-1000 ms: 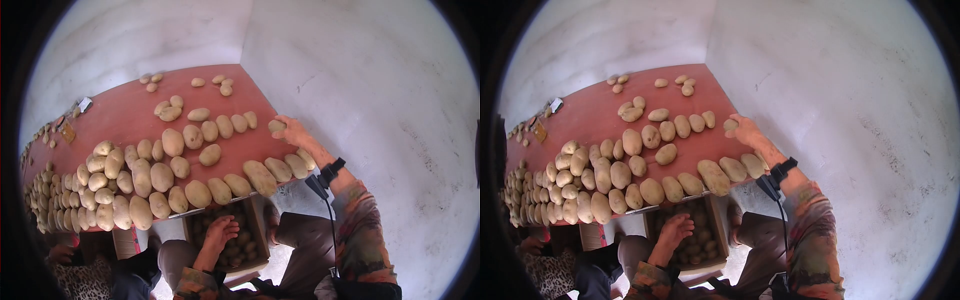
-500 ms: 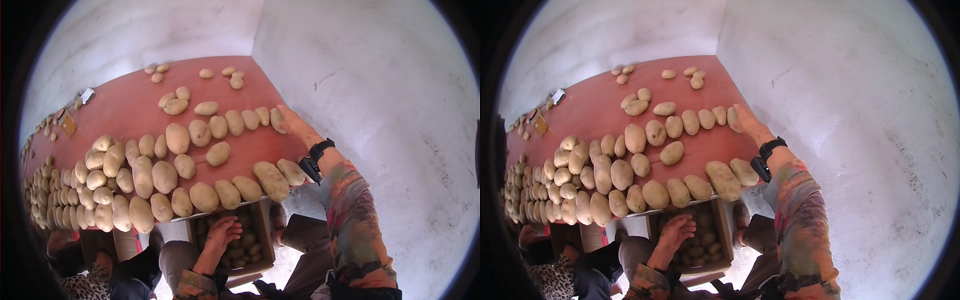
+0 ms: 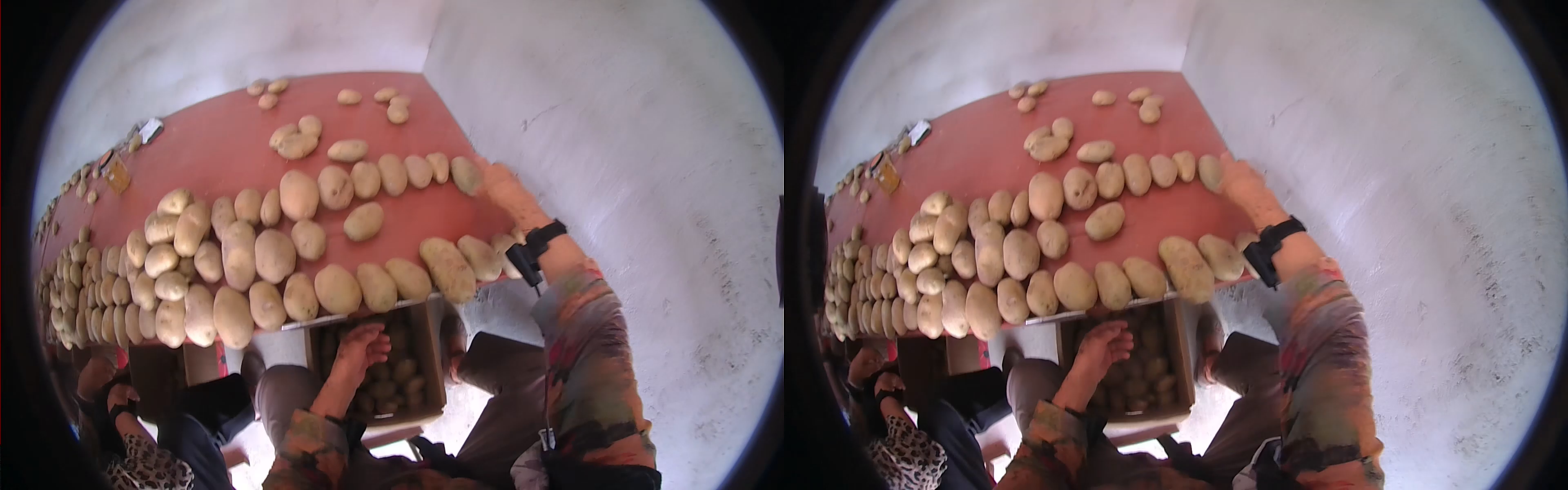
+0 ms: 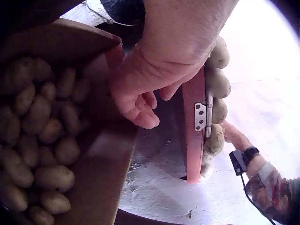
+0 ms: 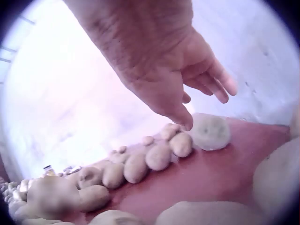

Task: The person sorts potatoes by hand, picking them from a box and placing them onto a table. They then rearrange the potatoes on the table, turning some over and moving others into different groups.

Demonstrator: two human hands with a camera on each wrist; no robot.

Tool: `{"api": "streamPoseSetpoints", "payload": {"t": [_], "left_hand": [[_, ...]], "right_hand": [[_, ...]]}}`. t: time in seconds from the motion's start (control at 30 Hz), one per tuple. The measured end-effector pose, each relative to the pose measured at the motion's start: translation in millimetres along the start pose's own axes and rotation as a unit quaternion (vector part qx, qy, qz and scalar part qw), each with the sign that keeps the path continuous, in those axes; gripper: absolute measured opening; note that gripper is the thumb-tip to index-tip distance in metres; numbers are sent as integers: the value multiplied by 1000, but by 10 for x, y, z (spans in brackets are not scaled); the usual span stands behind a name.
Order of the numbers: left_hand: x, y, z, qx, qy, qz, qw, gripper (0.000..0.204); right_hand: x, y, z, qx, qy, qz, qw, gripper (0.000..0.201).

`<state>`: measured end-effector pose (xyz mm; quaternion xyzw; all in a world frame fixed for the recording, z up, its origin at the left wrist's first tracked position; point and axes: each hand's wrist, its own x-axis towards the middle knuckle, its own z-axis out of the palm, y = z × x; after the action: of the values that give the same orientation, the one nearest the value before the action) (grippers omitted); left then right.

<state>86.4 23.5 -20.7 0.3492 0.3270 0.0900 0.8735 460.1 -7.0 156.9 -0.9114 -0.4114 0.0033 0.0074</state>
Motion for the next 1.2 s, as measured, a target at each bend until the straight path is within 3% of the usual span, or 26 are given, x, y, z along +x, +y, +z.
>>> {"api": "streamPoseSetpoints", "payload": {"t": [0.1,0.23,0.3,0.33,0.4,0.43,0.5,0.53,0.6,0.7,0.83,0.9,1.0,1.1,1.13,1.2], "left_hand": [[15,-105,-73,-4,31,2,999,30],[72,-152,-167,-33,97,43,994,32],[70,-147,-231,-32,124,62,990,32],[68,-139,-247,-31,136,89,986,33],[9,-63,-217,-28,169,79,982,33],[31,29,-190,-28,189,84,978,33],[7,75,-173,-41,208,76,974,33],[-1,84,-184,-55,217,88,971,33],[-23,117,-200,-74,225,102,966,32],[-10,164,-257,-100,243,117,958,30],[23,248,-306,-107,261,131,950,26],[12,269,-321,-112,252,135,952,30],[10,308,-338,-130,255,139,948,29],[-2,325,-360,-146,261,131,945,28],[1,314,-377,-149,257,123,947,29],[16,299,-399,-154,245,123,949,29]], "right_hand": [[-477,-264,-301,-53,85,-52,994,55],[-1506,-803,-591,163,133,-215,954,35],[-1954,-986,-586,254,35,-291,922,33],[-2117,-1029,-501,262,31,-288,920,33],[-2342,-1079,-349,376,-218,-295,851,31],[-2364,-1092,-253,381,-210,-293,852,31],[-2411,-1086,8,237,-301,-306,872,31],[-2410,-1063,134,239,-302,-303,872,31],[-2349,-1013,420,151,-398,-201,883,38],[-2164,-838,991,110,-381,-223,890,41],[-2027,-974,1238,78,-382,-183,903,43],[-2001,-1096,1402,76,-334,-204,917,47],[-1877,-1282,1991,87,-372,-244,891,46],[-1830,-1692,1892,-1,-443,-241,864,43],[-1825,-1765,2029,-3,-442,-243,863,43],[-1799,-1825,2544,22,-370,-336,866,38]]}}
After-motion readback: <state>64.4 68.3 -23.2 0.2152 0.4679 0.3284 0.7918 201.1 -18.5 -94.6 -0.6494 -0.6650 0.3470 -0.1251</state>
